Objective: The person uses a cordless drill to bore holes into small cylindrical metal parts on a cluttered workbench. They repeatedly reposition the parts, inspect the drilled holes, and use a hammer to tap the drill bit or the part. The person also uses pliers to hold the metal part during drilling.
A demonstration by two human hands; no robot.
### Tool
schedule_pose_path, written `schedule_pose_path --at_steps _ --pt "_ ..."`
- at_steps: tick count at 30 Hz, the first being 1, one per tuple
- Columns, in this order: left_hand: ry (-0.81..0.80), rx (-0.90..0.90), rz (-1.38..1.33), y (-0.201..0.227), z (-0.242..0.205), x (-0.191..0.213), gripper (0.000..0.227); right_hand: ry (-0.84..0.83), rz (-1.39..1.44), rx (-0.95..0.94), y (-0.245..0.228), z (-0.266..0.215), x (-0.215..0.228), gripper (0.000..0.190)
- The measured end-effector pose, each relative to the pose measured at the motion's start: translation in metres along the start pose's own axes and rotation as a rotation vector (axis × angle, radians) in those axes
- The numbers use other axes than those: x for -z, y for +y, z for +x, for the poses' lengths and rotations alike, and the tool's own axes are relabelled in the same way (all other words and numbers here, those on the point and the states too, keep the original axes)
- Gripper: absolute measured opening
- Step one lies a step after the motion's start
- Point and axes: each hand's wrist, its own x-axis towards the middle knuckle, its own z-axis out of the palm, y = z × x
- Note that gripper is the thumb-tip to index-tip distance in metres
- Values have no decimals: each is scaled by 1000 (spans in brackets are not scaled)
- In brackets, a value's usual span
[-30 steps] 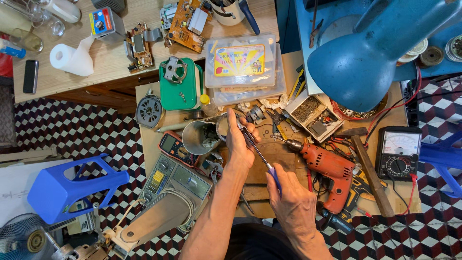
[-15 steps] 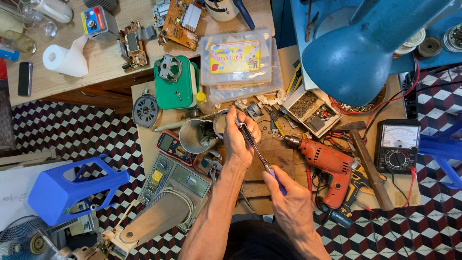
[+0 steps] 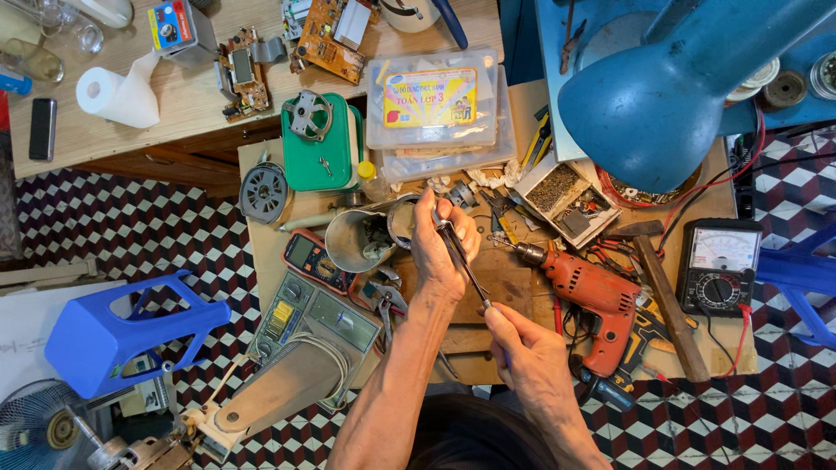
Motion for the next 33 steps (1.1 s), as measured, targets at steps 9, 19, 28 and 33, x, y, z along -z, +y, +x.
schedule_pose_path --at_steps 9,19,28,33 --pt "-29 -20 -26 -1 -3 0 39 -114 153 -4 9 2 7 39" --pt "-60 -15 -40 -8 -2 14 40 -156 211 -29 15 2 8 38" --pt "152 92 146 2 17 59 43 -173 1 -247 21 17 48 41" --pt "58 196 40 27 2 83 39 102 -238 -3 39 65 70 38"
